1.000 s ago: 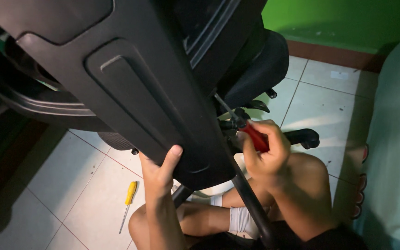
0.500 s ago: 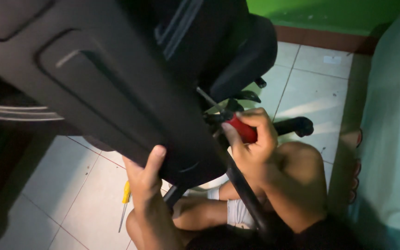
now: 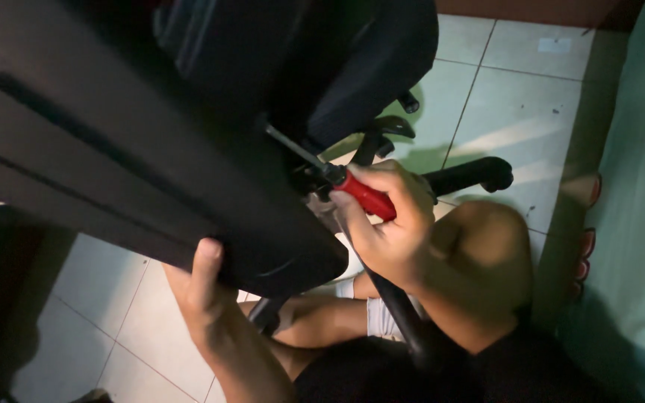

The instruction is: The person sits on the floor and uses a red-handled screwdriver to tighten screws on the underside of an overturned office chair. They methodically work on multiple fasteners at the junction of the seat and base.

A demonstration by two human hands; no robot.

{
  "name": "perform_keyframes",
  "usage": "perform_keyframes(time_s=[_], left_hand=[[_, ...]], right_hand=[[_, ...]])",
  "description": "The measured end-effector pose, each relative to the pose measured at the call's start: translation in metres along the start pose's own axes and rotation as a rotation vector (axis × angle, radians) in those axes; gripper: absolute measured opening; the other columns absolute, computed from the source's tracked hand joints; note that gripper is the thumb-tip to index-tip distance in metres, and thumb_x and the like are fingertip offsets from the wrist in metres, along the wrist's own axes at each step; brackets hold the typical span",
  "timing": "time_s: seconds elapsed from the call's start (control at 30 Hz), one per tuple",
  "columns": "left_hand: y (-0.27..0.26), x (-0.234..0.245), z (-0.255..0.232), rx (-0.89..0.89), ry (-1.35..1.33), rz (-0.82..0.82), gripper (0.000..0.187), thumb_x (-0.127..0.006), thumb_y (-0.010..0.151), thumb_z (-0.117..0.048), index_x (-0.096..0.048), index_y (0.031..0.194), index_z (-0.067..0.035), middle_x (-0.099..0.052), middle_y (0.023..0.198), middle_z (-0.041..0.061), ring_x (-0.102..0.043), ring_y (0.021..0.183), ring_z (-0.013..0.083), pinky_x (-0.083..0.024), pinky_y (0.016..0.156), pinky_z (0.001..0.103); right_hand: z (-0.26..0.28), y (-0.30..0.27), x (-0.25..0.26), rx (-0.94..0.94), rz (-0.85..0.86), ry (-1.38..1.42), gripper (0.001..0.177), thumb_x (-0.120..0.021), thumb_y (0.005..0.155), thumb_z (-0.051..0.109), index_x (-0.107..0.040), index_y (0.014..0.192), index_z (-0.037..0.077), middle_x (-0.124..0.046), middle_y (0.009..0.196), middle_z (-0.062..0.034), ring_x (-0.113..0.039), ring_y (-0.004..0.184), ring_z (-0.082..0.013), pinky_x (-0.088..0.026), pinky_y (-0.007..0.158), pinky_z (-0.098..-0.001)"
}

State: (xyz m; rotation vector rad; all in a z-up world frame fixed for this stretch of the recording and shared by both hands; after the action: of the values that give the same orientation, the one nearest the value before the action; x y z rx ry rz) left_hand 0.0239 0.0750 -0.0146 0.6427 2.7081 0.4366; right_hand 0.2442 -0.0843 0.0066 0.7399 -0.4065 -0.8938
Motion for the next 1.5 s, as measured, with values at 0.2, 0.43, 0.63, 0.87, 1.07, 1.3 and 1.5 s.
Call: perform_keyframes(time_s=[0.2, 0.43, 0.63, 0.87, 1.07, 1.3, 1.5], left_hand=[[-0.001, 0.006, 0.006, 0.021, 0.003, 0.013, 0.084, -0.079, 0.094, -0.025, -0.035, 0.155, 0.011, -0.052, 0.147, 0.023, -0.055, 0.135, 0.0325, -0.043, 0.118, 0.042], [0.000, 0.002, 0.004, 0.031, -0.027, -0.009, 0.088, -0.081, 0.091, -0.025, -0.032, 0.154, 0.011, -0.051, 0.148, 0.024, -0.054, 0.135, 0.0343, -0.043, 0.119, 0.043], [-0.001, -0.004, -0.003, 0.000, 0.041, -0.032, 0.094, -0.082, 0.090, -0.028, -0.029, 0.158, 0.009, -0.047, 0.154, 0.022, -0.050, 0.142, 0.0318, -0.038, 0.122, 0.040], [0.004, -0.007, -0.003, -0.003, 0.030, -0.022, 0.091, -0.082, 0.089, -0.028, -0.031, 0.156, 0.008, -0.049, 0.150, 0.020, -0.051, 0.138, 0.0303, -0.039, 0.120, 0.040], [0.005, 0.003, 0.002, 0.025, 0.092, -0.036, 0.086, -0.080, 0.089, -0.023, -0.035, 0.154, 0.008, -0.052, 0.145, 0.017, -0.053, 0.132, 0.0255, -0.039, 0.117, 0.037], [0.002, 0.002, 0.006, 0.032, 0.053, -0.020, 0.079, -0.078, 0.090, -0.018, -0.036, 0.152, 0.006, -0.054, 0.142, 0.015, -0.054, 0.129, 0.0238, -0.041, 0.115, 0.037], [0.005, 0.005, 0.005, 0.044, 0.076, -0.040, 0.081, -0.079, 0.087, -0.016, -0.036, 0.152, 0.005, -0.053, 0.143, 0.015, -0.053, 0.130, 0.0240, -0.040, 0.115, 0.036]], right_hand=[[-0.033, 0.012, -0.026, -0.554, 0.259, 0.767, 0.014, -0.069, 0.101, 0.005, -0.066, 0.110, -0.004, -0.072, 0.083, -0.0056, -0.065, 0.066, -0.0084, -0.049, 0.059, -0.0193], [-0.039, 0.010, -0.030, -0.469, 0.189, 0.591, 0.024, -0.075, 0.087, 0.004, -0.056, 0.102, 0.001, -0.067, 0.090, -0.0070, -0.070, 0.078, -0.0102, -0.058, 0.066, -0.0218], [-0.049, -0.003, -0.031, -0.395, 0.362, 0.578, 0.025, -0.068, 0.111, 0.015, -0.066, 0.091, -0.001, -0.061, 0.070, 0.0000, -0.057, 0.057, -0.0040, -0.042, 0.055, -0.0149], [-0.043, 0.011, -0.030, -0.467, 0.296, 0.666, 0.022, -0.076, 0.084, 0.009, -0.056, 0.094, 0.005, -0.068, 0.077, 0.0011, -0.063, 0.059, -0.0060, -0.049, 0.052, -0.0211], [-0.005, 0.027, -0.005, -0.011, 0.036, 0.001, 0.011, -0.066, 0.098, 0.006, -0.064, 0.101, -0.005, -0.066, 0.085, -0.0059, -0.063, 0.071, -0.0104, -0.050, 0.062, -0.0228], [-0.038, 0.001, -0.058, -0.887, 0.566, 1.170, 0.029, -0.070, 0.102, 0.025, -0.061, 0.104, -0.002, -0.058, 0.069, -0.0011, -0.050, 0.054, -0.0067, -0.040, 0.049, -0.0200], [-0.007, 0.019, -0.027, -0.145, 0.234, 0.284, 0.031, -0.060, 0.111, 0.026, -0.060, 0.103, -0.004, -0.063, 0.080, -0.0083, -0.059, 0.069, -0.0106, -0.049, 0.061, -0.0246]])
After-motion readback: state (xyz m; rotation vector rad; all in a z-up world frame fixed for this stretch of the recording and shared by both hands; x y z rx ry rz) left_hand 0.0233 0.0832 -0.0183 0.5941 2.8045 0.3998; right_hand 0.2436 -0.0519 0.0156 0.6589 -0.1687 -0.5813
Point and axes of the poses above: each hand's wrist, its own y-axis towards the middle knuckle, its own x-axis out of the back of the hand, z = x × y, the point moved 8 cm from there along y, towards the middle knuckle
